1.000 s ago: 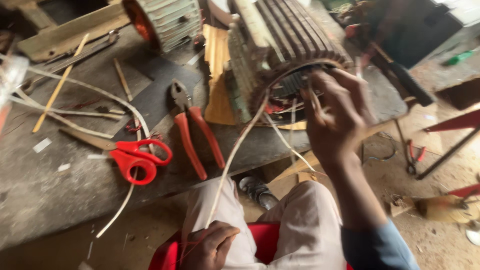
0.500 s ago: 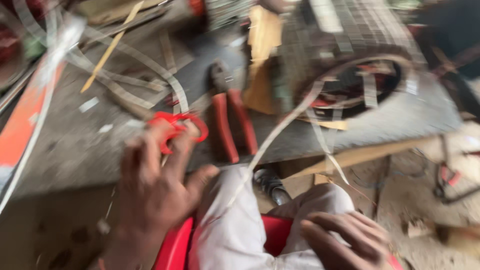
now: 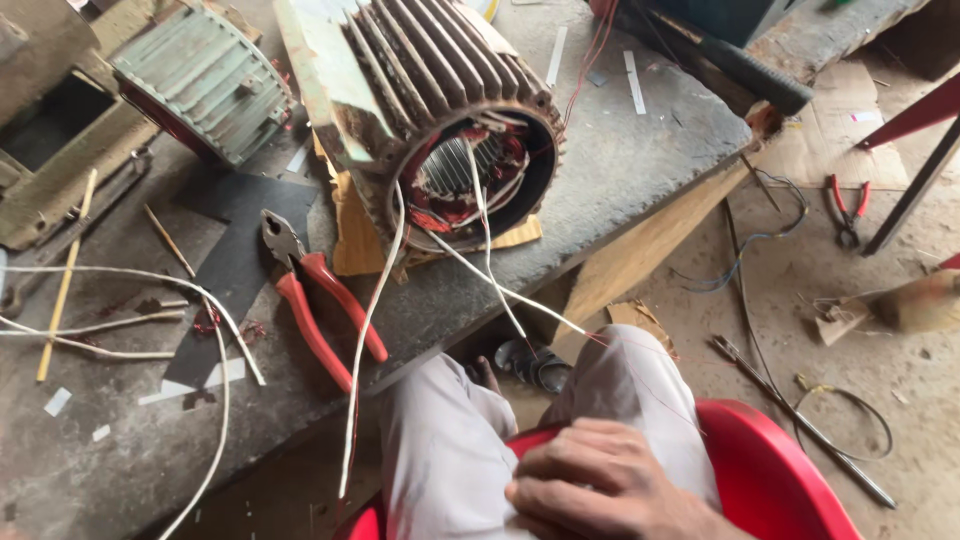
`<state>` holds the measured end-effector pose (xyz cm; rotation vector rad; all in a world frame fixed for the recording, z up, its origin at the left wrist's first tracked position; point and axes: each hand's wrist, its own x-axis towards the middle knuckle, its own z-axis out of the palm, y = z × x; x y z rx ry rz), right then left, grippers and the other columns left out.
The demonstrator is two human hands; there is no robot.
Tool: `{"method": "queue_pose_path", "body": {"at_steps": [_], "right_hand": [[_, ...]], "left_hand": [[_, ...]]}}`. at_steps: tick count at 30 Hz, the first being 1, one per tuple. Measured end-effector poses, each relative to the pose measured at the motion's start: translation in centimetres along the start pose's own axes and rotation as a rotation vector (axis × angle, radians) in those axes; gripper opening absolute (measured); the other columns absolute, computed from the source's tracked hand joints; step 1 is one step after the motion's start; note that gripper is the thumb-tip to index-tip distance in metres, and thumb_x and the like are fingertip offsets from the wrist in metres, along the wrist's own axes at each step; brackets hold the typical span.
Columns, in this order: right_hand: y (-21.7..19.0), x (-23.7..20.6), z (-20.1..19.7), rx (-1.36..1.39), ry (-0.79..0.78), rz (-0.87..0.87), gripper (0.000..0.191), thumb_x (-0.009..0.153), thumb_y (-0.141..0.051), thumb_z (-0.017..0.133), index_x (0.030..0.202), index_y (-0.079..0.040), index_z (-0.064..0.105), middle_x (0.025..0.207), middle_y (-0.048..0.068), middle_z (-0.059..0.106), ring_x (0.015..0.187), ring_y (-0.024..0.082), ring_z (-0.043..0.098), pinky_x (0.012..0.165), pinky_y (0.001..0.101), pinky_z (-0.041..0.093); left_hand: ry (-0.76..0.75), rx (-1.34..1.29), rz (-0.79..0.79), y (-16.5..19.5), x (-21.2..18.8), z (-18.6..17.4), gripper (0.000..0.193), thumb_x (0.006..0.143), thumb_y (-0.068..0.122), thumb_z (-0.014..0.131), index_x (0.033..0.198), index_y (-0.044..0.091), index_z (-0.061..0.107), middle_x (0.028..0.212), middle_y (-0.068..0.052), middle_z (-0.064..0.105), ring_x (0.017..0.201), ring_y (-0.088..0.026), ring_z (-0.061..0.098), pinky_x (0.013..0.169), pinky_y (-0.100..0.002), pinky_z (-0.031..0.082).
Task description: The person works on a disassembled electric motor stator on a cluttered workbench, feeding and pressing white insulated wire into the stator slots by hand. They use pliers to grip and pull the wire tight and scissors to trim, continuing to seat the windings around the stator.
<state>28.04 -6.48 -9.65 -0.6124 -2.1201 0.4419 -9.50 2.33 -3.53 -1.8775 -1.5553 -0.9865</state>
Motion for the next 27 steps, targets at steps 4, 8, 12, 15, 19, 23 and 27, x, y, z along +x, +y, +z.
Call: {"method": "queue_pose_path", "body": {"at_steps": [4, 8, 12, 15, 19, 23, 27], "right_hand": [[-0.7, 0.0, 2.8, 0.564, 0.091, 0.224, 0.039, 0.105, -0.033, 0.065, 0.130, -0.004, 0.068, 0.116, 0.011, 0.075, 0.103, 0.023, 0.077, 0.083, 0.0334, 0.062], [-2.0, -0.6, 6.5, 1.212, 0.064, 0.463, 0.071, 0.102, -0.062, 0.047, 0.140, -0.001, 0.051, 0.118, 0.012, 0.066, 0.112, 0.021, 0.064, 0.097, 0.0317, 0.049], [-1.8, -2.2, 7.1, 1.508, 0.420, 0.845, 0.043, 0.104, -0.033, 0.065, 0.118, 0.008, 0.060, 0.107, 0.025, 0.073, 0.097, 0.034, 0.072, 0.089, 0.0455, 0.057], [0.1, -4.9, 2.9, 1.279, 0.614, 0.874, 0.046, 0.100, -0.035, 0.058, 0.117, 0.008, 0.059, 0.102, 0.029, 0.077, 0.096, 0.040, 0.076, 0.088, 0.0481, 0.060], [0.2, -8.4, -3.6, 0.658, 0.871, 0.887, 0.049, 0.109, -0.030, 0.053, 0.146, 0.002, 0.053, 0.103, 0.020, 0.070, 0.082, 0.037, 0.074, 0.072, 0.0535, 0.061], [1.1, -6.5, -8.2, 0.080, 0.672, 0.417, 0.032, 0.129, -0.029, 0.048, 0.135, 0.001, 0.056, 0.099, 0.009, 0.063, 0.075, 0.010, 0.062, 0.075, 0.0287, 0.056], [4.0, -0.8, -10.4, -0.478, 0.222, 0.555, 0.031, 0.109, -0.009, 0.049, 0.135, -0.002, 0.064, 0.076, 0.002, 0.064, 0.064, 0.010, 0.065, 0.057, 0.0270, 0.053]], "left_hand": [[-0.418, -0.791, 0.437, 10.2, -7.7, -1.8, 0.036, 0.096, 0.029, 0.069, 0.125, 0.009, 0.062, 0.127, -0.009, 0.061, 0.117, -0.031, 0.063, 0.095, -0.046, 0.054], [-0.611, -1.088, 0.541, 14.3, -10.6, 0.0, 0.033, 0.096, 0.022, 0.070, 0.124, 0.006, 0.062, 0.128, -0.011, 0.061, 0.116, -0.031, 0.064, 0.096, -0.045, 0.055], [-0.594, -1.193, 0.542, 15.7, -10.1, 0.2, 0.030, 0.095, 0.014, 0.070, 0.122, 0.003, 0.062, 0.129, -0.012, 0.060, 0.115, -0.030, 0.066, 0.097, -0.043, 0.056], [-0.510, -1.226, 0.538, 16.9, -9.8, 0.5, 0.028, 0.095, 0.009, 0.071, 0.121, 0.000, 0.062, 0.129, -0.013, 0.059, 0.115, -0.030, 0.067, 0.097, -0.042, 0.057], [-0.287, -1.174, 0.432, 17.9, -6.7, 4.0, 0.027, 0.095, 0.002, 0.072, 0.119, -0.003, 0.061, 0.130, -0.014, 0.058, 0.114, -0.029, 0.068, 0.098, -0.040, 0.058], [-0.034, -1.036, 0.291, 17.0, -0.9, 9.3, 0.018, 0.101, -0.005, 0.071, 0.114, 0.004, 0.063, 0.128, -0.014, 0.060, 0.103, -0.024, 0.069, 0.074, -0.032, 0.059], [0.004, -0.564, 0.556, 14.4, 2.2, 10.2, 0.032, 0.095, 0.001, 0.073, 0.126, 0.003, 0.067, 0.131, -0.013, 0.063, 0.107, -0.027, 0.071, 0.087, -0.038, 0.061]]}}
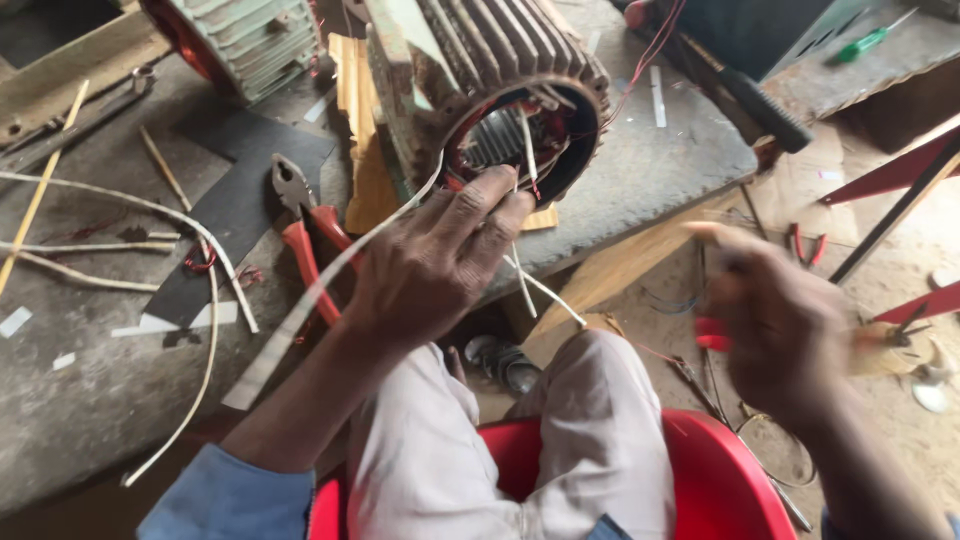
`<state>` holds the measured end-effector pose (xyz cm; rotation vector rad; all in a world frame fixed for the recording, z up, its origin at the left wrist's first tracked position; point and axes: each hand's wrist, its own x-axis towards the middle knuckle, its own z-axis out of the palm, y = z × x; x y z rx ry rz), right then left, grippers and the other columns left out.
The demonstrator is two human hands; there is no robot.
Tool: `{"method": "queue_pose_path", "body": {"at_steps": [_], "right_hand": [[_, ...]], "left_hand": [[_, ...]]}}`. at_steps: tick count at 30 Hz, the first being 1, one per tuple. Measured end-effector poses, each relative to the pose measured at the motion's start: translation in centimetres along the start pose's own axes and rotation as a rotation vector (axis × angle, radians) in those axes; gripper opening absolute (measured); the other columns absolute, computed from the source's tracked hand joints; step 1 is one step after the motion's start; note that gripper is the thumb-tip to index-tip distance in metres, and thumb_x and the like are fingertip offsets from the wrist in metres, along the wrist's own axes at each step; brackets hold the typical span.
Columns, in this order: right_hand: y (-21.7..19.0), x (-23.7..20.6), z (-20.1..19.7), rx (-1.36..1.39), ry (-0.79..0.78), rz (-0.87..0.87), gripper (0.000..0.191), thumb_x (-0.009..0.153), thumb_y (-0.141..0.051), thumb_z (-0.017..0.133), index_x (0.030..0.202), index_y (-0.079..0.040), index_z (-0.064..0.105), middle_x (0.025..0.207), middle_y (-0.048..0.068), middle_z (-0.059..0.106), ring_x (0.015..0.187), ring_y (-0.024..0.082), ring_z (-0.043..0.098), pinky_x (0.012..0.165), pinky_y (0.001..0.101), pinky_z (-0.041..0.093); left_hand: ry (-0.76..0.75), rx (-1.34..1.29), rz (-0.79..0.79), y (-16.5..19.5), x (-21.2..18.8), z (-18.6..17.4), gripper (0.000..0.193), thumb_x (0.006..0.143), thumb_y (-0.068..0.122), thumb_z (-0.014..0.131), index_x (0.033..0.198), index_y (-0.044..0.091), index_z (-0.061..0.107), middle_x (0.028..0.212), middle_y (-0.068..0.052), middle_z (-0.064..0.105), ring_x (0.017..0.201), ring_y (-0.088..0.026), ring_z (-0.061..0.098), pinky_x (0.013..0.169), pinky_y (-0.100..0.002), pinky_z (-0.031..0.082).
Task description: The person works on a disassembled electric motor stator on a cluttered workbench, feeding and pressing white insulated wire into the stator slots by hand. They use pliers to grip and pull the wire tight and scissors to trim, continuing to seat the windings around the stator.
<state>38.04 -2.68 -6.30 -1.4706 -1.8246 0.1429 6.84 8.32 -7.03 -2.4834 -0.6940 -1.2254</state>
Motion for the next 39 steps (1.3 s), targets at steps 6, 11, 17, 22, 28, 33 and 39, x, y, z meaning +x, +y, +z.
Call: {"method": "queue_pose_path", "body": {"at_steps": [6, 11, 17, 22, 28, 33, 39], "right_hand": [[-1.8, 6.2, 3.7, -0.132, -0.009, -0.442, 0.025, 0.108, -0.024, 0.059, 0.122, -0.004, 0.065, 0.087, 0.008, 0.066, 0.072, 0.021, 0.065, 0.068, 0.0350, 0.052], [-2.7, 9.4, 4.9, -0.356, 0.156, -0.594, 0.057, 0.094, -0.061, 0.068, 0.095, -0.004, 0.060, 0.068, 0.005, 0.052, 0.059, 0.020, 0.053, 0.057, 0.0370, 0.041], [-2.5, 13.6, 5.1, -0.418, 0.217, -0.800, 0.069, 0.088, -0.074, 0.070, 0.079, -0.008, 0.057, 0.064, 0.003, 0.050, 0.055, 0.019, 0.051, 0.056, 0.0369, 0.039], [-2.4, 14.5, 4.6, -0.459, 0.138, -0.868, 0.058, 0.098, -0.066, 0.065, 0.079, -0.011, 0.056, 0.069, 0.002, 0.055, 0.059, 0.019, 0.055, 0.060, 0.0364, 0.040], [-0.7, 14.6, 5.1, -0.415, 0.103, -0.859, 0.053, 0.103, -0.058, 0.058, 0.078, -0.012, 0.057, 0.068, 0.002, 0.054, 0.058, 0.019, 0.055, 0.059, 0.0369, 0.038], [0.5, 14.5, 4.8, -0.363, 0.070, -0.882, 0.055, 0.093, -0.059, 0.059, 0.064, -0.014, 0.047, 0.052, 0.002, 0.041, 0.046, 0.019, 0.042, 0.052, 0.0388, 0.034], [-0.5, 15.5, 2.5, -0.444, 0.227, -1.105, 0.063, 0.090, -0.073, 0.059, 0.068, -0.015, 0.049, 0.056, 0.000, 0.046, 0.051, 0.015, 0.043, 0.056, 0.0356, 0.039]], "left_hand": [[0.117, -0.226, -0.076, -0.9, 1.6, -0.4, 0.026, 0.101, -0.001, 0.069, 0.127, 0.003, 0.066, 0.131, -0.014, 0.067, 0.118, -0.028, 0.073, 0.100, -0.035, 0.062], [0.198, -0.448, -0.139, -0.5, 2.8, 0.5, 0.027, 0.107, -0.001, 0.066, 0.134, 0.003, 0.063, 0.138, -0.015, 0.065, 0.130, -0.030, 0.069, 0.107, -0.034, 0.061], [0.157, -0.579, -0.188, -0.3, 4.6, 1.3, 0.026, 0.100, -0.003, 0.070, 0.126, 0.002, 0.070, 0.132, -0.014, 0.068, 0.122, -0.029, 0.071, 0.102, -0.036, 0.060], [0.079, -0.595, -0.203, -0.8, 5.3, 1.2, 0.039, 0.088, -0.008, 0.067, 0.126, 0.001, 0.069, 0.130, -0.016, 0.068, 0.121, -0.034, 0.070, 0.106, -0.040, 0.058], [0.024, -0.538, -0.211, -1.1, 5.4, 1.5, 0.034, 0.089, -0.009, 0.066, 0.121, 0.003, 0.069, 0.123, -0.015, 0.069, 0.112, -0.033, 0.072, 0.096, -0.039, 0.060], [0.095, -0.396, -0.188, -1.0, 4.9, 2.8, 0.031, 0.093, -0.005, 0.068, 0.122, 0.003, 0.068, 0.125, -0.013, 0.067, 0.111, -0.030, 0.072, 0.094, -0.038, 0.061], [0.143, -0.273, -0.091, -1.2, 4.2, 4.7, 0.026, 0.101, 0.003, 0.071, 0.127, 0.003, 0.068, 0.125, -0.011, 0.065, 0.110, -0.025, 0.070, 0.096, -0.037, 0.059]]}}
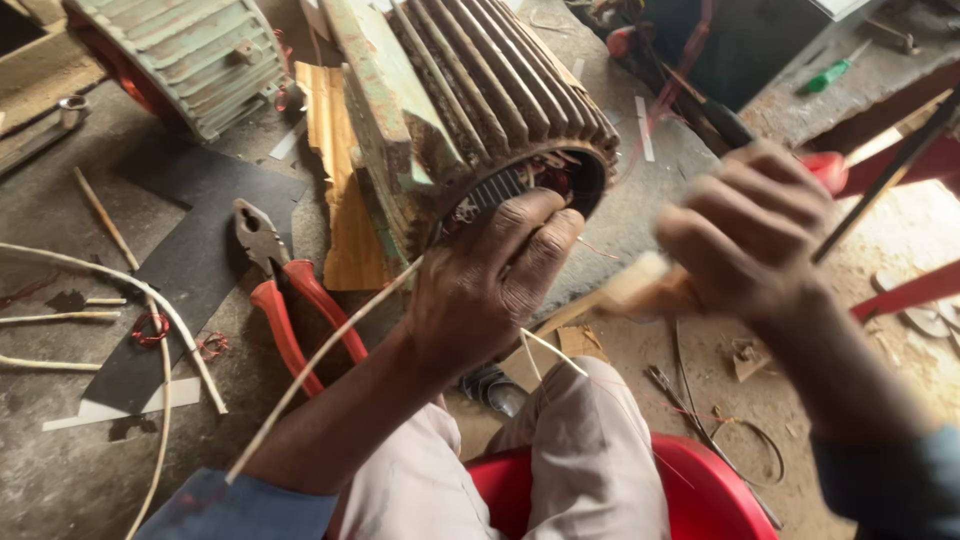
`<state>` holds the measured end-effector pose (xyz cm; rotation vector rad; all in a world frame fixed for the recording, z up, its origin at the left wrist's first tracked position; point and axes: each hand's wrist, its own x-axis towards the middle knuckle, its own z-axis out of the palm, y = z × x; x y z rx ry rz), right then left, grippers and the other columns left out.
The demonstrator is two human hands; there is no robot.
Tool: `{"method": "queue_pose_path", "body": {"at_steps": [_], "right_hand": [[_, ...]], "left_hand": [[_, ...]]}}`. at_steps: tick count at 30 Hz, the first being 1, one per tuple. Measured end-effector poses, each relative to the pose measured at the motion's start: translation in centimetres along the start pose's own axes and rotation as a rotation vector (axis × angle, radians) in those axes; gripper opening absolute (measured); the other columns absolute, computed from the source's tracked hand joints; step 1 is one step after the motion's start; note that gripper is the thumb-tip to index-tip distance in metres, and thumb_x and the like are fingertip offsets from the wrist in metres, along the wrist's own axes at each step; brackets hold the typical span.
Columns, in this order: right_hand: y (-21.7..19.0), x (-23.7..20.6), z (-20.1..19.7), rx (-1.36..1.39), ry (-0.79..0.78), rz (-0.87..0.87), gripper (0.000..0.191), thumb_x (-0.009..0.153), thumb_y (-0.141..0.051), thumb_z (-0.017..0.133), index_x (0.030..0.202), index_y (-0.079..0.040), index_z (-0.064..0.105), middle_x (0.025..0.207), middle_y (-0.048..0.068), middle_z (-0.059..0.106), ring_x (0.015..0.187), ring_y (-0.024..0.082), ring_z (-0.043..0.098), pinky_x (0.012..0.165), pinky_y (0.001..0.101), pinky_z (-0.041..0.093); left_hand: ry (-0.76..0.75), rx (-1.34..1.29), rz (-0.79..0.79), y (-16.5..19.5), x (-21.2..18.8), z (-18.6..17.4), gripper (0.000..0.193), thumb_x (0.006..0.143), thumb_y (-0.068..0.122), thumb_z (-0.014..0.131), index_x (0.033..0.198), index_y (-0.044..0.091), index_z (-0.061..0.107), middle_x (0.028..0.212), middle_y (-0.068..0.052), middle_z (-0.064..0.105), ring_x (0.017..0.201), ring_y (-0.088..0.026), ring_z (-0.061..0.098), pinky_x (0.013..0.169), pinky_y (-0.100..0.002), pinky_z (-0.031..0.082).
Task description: The person works on a disassembled electric motor stator on a cluttered workbench, feeding and pressing white insulated wire into the stator slots by hand. They use pliers to grip and pull the wire tight and scissors to trim, continuing to seat the windings around the stator.
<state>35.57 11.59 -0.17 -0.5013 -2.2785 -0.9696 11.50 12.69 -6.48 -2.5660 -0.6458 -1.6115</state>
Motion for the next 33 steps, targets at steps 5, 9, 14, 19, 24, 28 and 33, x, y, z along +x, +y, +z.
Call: {"method": "queue_pose_path", "body": {"at_steps": [5, 9, 14, 19, 24, 28, 33], "right_hand": [[2.5, 3.9, 0.5, -0.122, -0.125, -0.193, 0.063, 0.091, -0.070, 0.064, 0.062, -0.018, 0.042, 0.057, -0.004, 0.040, 0.052, 0.013, 0.045, 0.061, 0.0312, 0.039], [3.1, 6.6, 0.0, -0.182, -0.130, -0.346, 0.043, 0.086, -0.045, 0.075, 0.063, -0.021, 0.048, 0.057, -0.006, 0.038, 0.055, 0.013, 0.050, 0.065, 0.0300, 0.041], [2.9, 5.8, 1.0, -0.237, -0.208, -0.365, 0.039, 0.094, -0.031, 0.073, 0.069, -0.024, 0.044, 0.063, -0.007, 0.036, 0.061, 0.011, 0.049, 0.075, 0.0315, 0.041], [4.7, 2.9, 0.6, -0.450, -0.507, -0.597, 0.041, 0.094, -0.022, 0.064, 0.067, -0.028, 0.034, 0.053, -0.009, 0.022, 0.046, 0.007, 0.031, 0.058, 0.0272, 0.024], [4.6, 5.2, -1.9, -0.299, -0.118, -0.586, 0.047, 0.099, -0.030, 0.062, 0.063, -0.028, 0.032, 0.055, -0.003, 0.022, 0.053, 0.013, 0.033, 0.073, 0.0304, 0.037], [3.0, 7.8, -1.2, -0.382, -0.313, -0.482, 0.039, 0.099, -0.034, 0.063, 0.065, -0.031, 0.045, 0.060, -0.006, 0.031, 0.057, 0.010, 0.042, 0.073, 0.0291, 0.038], [2.6, 4.4, -1.6, -0.256, -0.245, -0.352, 0.047, 0.098, -0.044, 0.066, 0.061, -0.025, 0.042, 0.055, -0.006, 0.031, 0.054, 0.009, 0.040, 0.071, 0.0316, 0.045]], "left_hand": [[0.006, 0.046, 0.027, -0.2, -0.7, 0.2, 0.032, 0.099, 0.003, 0.071, 0.130, 0.004, 0.067, 0.128, -0.010, 0.064, 0.113, -0.025, 0.070, 0.102, -0.039, 0.057], [-0.006, -0.005, -0.028, 0.0, -0.8, 0.3, 0.033, 0.097, 0.002, 0.070, 0.129, 0.003, 0.065, 0.130, -0.012, 0.063, 0.116, -0.028, 0.070, 0.103, -0.040, 0.057], [-0.142, -0.175, -0.296, 0.4, -0.5, 1.0, 0.021, 0.103, 0.004, 0.066, 0.123, -0.001, 0.065, 0.126, -0.016, 0.065, 0.102, -0.030, 0.072, 0.086, -0.038, 0.060], [-0.008, -0.074, -0.227, 0.3, -0.2, 1.8, 0.015, 0.112, 0.010, 0.058, 0.124, 0.003, 0.063, 0.121, -0.014, 0.070, 0.104, -0.031, 0.074, 0.087, -0.039, 0.061], [0.125, -0.248, -0.439, 0.6, 0.1, 2.1, 0.024, 0.108, 0.020, 0.064, 0.128, 0.006, 0.060, 0.113, -0.015, 0.072, 0.098, -0.030, 0.076, 0.085, -0.039, 0.062], [0.035, -0.410, -0.578, 0.9, -0.2, 1.7, 0.030, 0.105, 0.023, 0.064, 0.128, 0.006, 0.054, 0.103, -0.013, 0.072, 0.084, -0.026, 0.076, 0.070, -0.039, 0.060], [0.000, -0.402, -0.549, 0.7, -0.6, 2.0, 0.026, 0.105, 0.024, 0.067, 0.120, 0.007, 0.054, 0.095, -0.012, 0.069, 0.076, -0.024, 0.073, 0.064, -0.040, 0.059]]}}
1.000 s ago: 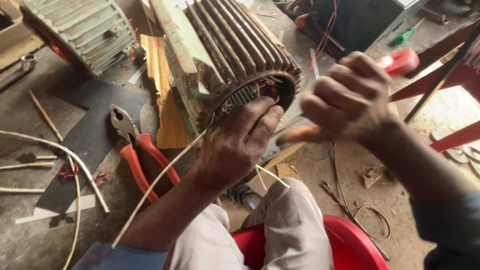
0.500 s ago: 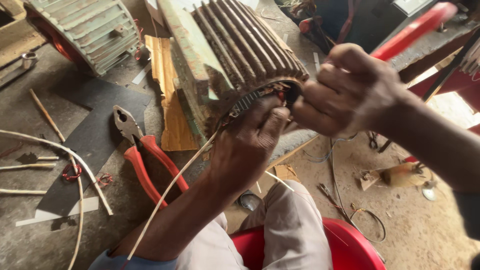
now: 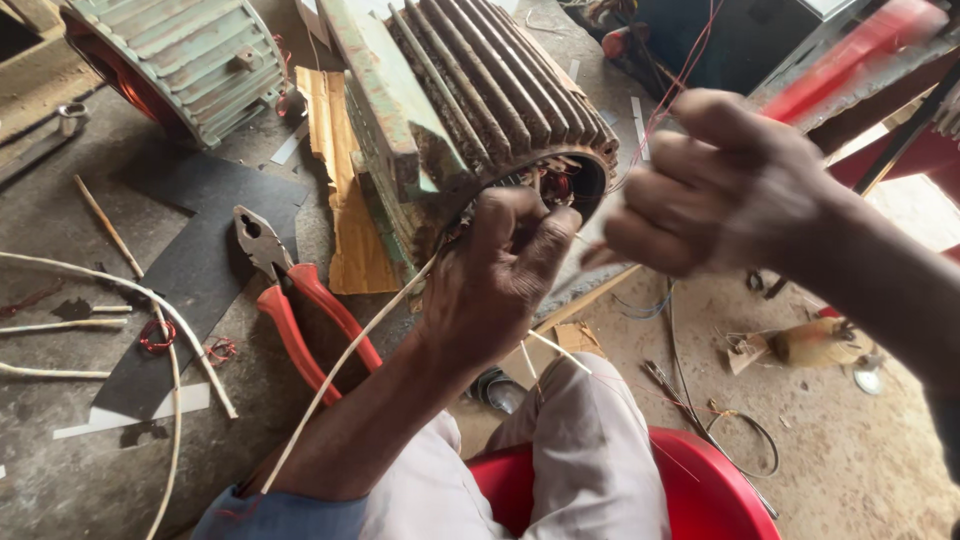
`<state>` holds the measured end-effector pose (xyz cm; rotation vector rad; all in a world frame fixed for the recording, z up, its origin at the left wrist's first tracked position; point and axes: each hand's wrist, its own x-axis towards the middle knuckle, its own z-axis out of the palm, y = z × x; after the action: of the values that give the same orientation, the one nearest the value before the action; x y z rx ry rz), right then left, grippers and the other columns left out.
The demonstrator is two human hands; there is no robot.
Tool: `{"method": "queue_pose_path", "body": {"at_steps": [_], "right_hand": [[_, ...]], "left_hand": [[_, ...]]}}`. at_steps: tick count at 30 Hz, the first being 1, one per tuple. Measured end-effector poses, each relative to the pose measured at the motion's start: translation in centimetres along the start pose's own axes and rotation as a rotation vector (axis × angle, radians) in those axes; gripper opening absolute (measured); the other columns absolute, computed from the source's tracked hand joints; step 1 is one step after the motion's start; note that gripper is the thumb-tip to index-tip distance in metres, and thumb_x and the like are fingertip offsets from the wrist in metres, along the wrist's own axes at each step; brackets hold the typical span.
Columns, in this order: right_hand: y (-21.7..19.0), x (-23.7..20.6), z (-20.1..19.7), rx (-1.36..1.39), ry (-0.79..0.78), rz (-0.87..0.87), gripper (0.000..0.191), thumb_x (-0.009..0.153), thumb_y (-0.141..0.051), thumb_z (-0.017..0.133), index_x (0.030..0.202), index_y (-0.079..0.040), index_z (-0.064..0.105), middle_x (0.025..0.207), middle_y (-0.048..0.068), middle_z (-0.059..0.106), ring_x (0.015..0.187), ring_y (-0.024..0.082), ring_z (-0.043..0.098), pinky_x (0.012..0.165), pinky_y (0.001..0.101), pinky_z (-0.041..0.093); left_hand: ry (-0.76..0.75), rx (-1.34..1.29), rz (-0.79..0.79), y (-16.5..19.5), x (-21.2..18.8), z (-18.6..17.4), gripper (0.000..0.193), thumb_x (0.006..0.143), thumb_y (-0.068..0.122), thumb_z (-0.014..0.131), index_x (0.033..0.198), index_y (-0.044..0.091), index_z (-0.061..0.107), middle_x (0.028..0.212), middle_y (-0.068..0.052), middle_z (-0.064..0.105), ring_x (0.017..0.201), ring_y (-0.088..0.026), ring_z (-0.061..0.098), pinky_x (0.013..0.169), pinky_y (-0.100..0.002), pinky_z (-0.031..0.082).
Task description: The person works on a disassembled electric motor stator on a cluttered workbench, feeding and pressing white insulated wire into the stator slots by hand. They use pliers to grip and pull the wire tight and scissors to trim, continuing to seat the windings around the stator.
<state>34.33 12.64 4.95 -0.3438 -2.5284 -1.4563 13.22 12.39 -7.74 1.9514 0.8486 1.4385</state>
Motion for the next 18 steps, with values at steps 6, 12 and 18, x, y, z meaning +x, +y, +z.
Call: {"method": "queue_pose_path", "body": {"at_steps": [6, 12, 18], "right_hand": [[-7.8, -5.0, -1.9, 0.368, 0.040, 0.678, 0.049, 0.100, -0.038, 0.072, 0.063, -0.016, 0.049, 0.050, -0.005, 0.041, 0.047, 0.013, 0.038, 0.059, 0.0365, 0.036], [-16.3, -1.9, 2.4, 1.367, 0.551, 1.624, 0.032, 0.105, -0.036, 0.065, 0.095, -0.006, 0.060, 0.072, -0.005, 0.055, 0.061, 0.003, 0.049, 0.055, 0.0217, 0.040], [-16.6, 0.4, 5.6, 1.390, 0.566, 1.642, 0.034, 0.111, -0.032, 0.058, 0.094, -0.004, 0.062, 0.074, -0.006, 0.051, 0.066, 0.002, 0.043, 0.058, 0.0204, 0.033]], "left_hand": [[-0.029, 0.396, 0.340, 0.1, 0.2, -0.7, 0.034, 0.100, 0.004, 0.066, 0.134, 0.008, 0.064, 0.104, -0.013, 0.068, 0.084, -0.025, 0.071, 0.067, -0.038, 0.061], [0.053, 0.374, 0.304, 1.1, 0.9, -0.5, 0.032, 0.097, 0.004, 0.068, 0.128, 0.011, 0.067, 0.105, -0.006, 0.069, 0.091, -0.027, 0.073, 0.081, -0.039, 0.061], [0.015, 0.282, 0.236, 1.1, 0.7, -0.8, 0.034, 0.095, 0.001, 0.067, 0.128, 0.011, 0.068, 0.108, -0.008, 0.070, 0.093, -0.029, 0.073, 0.081, -0.040, 0.059]]}}
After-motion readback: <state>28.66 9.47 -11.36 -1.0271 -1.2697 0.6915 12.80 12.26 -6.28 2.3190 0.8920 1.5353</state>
